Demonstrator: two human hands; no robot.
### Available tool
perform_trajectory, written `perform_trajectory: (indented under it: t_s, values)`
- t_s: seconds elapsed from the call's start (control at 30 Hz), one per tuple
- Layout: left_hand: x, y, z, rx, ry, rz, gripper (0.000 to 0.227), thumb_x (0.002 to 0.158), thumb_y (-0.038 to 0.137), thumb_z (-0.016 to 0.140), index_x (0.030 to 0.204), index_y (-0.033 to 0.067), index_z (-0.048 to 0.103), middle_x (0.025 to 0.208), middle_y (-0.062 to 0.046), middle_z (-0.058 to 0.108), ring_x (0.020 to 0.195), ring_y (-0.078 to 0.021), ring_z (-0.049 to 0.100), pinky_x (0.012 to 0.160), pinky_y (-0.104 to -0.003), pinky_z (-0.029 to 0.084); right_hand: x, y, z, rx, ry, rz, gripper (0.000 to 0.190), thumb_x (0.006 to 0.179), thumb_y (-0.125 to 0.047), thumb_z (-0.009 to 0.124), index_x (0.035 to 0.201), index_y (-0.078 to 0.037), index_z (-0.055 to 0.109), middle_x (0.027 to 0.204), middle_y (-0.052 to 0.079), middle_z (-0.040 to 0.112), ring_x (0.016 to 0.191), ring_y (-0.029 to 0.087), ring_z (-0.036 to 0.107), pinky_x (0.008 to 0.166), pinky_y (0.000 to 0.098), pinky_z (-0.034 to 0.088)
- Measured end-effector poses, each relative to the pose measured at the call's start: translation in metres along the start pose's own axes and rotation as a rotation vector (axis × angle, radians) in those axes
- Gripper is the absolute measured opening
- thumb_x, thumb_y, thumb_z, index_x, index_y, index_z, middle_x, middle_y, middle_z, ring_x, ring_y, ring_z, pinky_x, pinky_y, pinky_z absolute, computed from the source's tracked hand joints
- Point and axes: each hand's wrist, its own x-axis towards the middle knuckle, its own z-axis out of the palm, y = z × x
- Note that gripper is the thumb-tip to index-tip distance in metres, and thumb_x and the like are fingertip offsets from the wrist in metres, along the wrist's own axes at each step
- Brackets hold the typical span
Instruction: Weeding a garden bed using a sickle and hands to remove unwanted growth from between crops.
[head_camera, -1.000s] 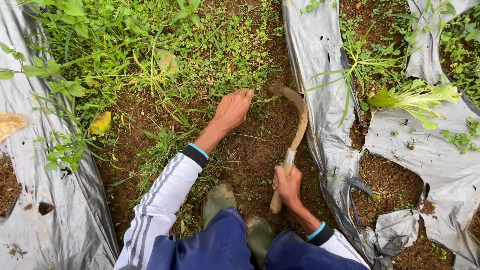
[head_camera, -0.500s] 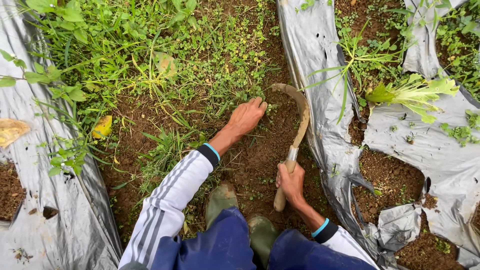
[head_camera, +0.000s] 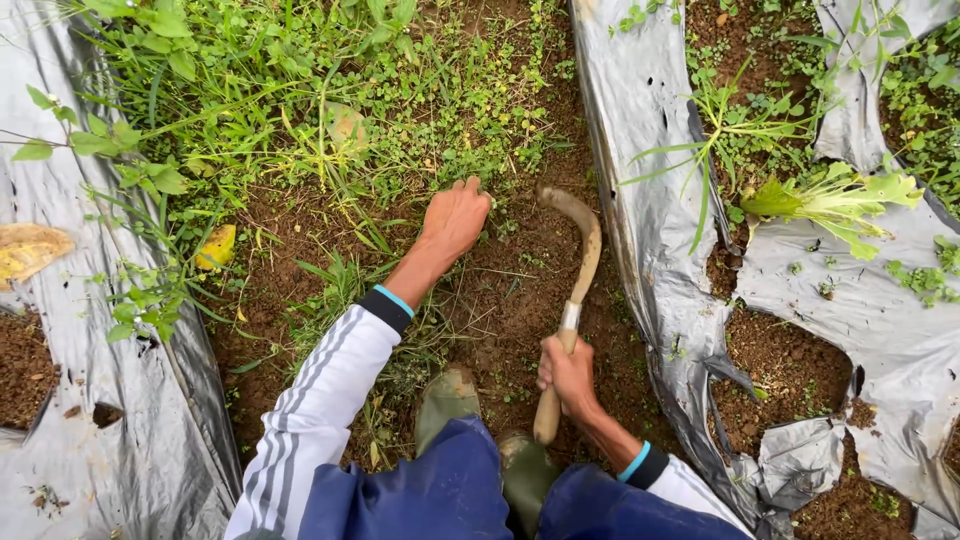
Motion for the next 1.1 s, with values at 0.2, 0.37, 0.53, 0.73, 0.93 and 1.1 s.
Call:
perform_trajectory:
  t_s: [0.2, 0.37, 0.53, 0.73, 0.93, 1.1]
  values:
    - [-0.028, 0.013, -0.044, -0.273, -0.057, -0.053, 0.016, 0.093, -0.005, 0.063, 0.097, -0.0003, 0.077, 0.116, -0.020, 0.066, 0.075, -0.0237, 0.072, 0.060, -0.038, 0.061, 0.012, -0.036, 0.014, -0.100, 0.139, -0.104, 0.010, 0.096, -0.011, 0.061, 0.090, -0.005, 0.057, 0.056, 0.003, 0.056, 0.039, 0.012, 0.052, 0.032, 0.0283, 0.049]
    - [-0.003, 0.024, 0.028, -0.269, -0.019, -0.066, 0.020, 0.092, -0.007, 0.060, 0.102, 0.0012, 0.075, 0.099, -0.015, 0.072, 0.063, -0.0177, 0.070, 0.055, -0.033, 0.057, 0.035, -0.042, 0.037, -0.049, 0.120, -0.116, 0.012, 0.097, -0.013, 0.059, 0.088, -0.005, 0.056, 0.055, 0.000, 0.054, 0.039, 0.010, 0.049, 0.033, 0.0270, 0.048]
    - [-0.017, 0.022, -0.017, -0.386, -0.042, -0.117, 0.036, 0.092, -0.008, 0.055, 0.127, -0.0015, 0.065, 0.097, -0.020, 0.075, 0.061, -0.0180, 0.069, 0.055, -0.035, 0.056, 0.018, -0.020, 0.027, -0.154, 0.184, -0.042, 0.014, 0.093, -0.009, 0.060, 0.081, -0.004, 0.058, 0.050, 0.004, 0.055, 0.035, 0.013, 0.050, 0.031, 0.0295, 0.048]
    - [-0.008, 0.026, -0.003, -0.444, -0.038, -0.155, 0.033, 0.093, -0.010, 0.055, 0.125, -0.0042, 0.064, 0.089, -0.018, 0.073, 0.057, -0.0170, 0.063, 0.052, -0.033, 0.051, 0.063, -0.070, 0.057, -0.098, 0.221, -0.178, 0.011, 0.095, -0.010, 0.061, 0.086, -0.007, 0.056, 0.056, 0.001, 0.054, 0.040, 0.010, 0.050, 0.035, 0.0275, 0.050]
    - [-0.011, 0.028, -0.005, -0.505, -0.032, -0.170, 0.031, 0.092, -0.011, 0.056, 0.120, -0.0044, 0.065, 0.086, -0.018, 0.072, 0.055, -0.0176, 0.063, 0.050, -0.034, 0.051, 0.031, -0.052, 0.042, -0.142, 0.236, -0.019, 0.011, 0.093, -0.009, 0.061, 0.082, -0.006, 0.057, 0.052, 0.003, 0.054, 0.037, 0.013, 0.051, 0.032, 0.0304, 0.048]
    - [-0.003, 0.043, -0.013, -0.501, -0.094, -0.224, 0.033, 0.094, -0.007, 0.055, 0.125, -0.0056, 0.064, 0.090, -0.020, 0.073, 0.052, -0.0132, 0.057, 0.048, -0.032, 0.046, 0.068, -0.093, 0.066, -0.043, 0.278, -0.131, 0.012, 0.089, -0.008, 0.061, 0.080, -0.008, 0.054, 0.052, 0.000, 0.049, 0.036, 0.008, 0.046, 0.031, 0.0282, 0.046]
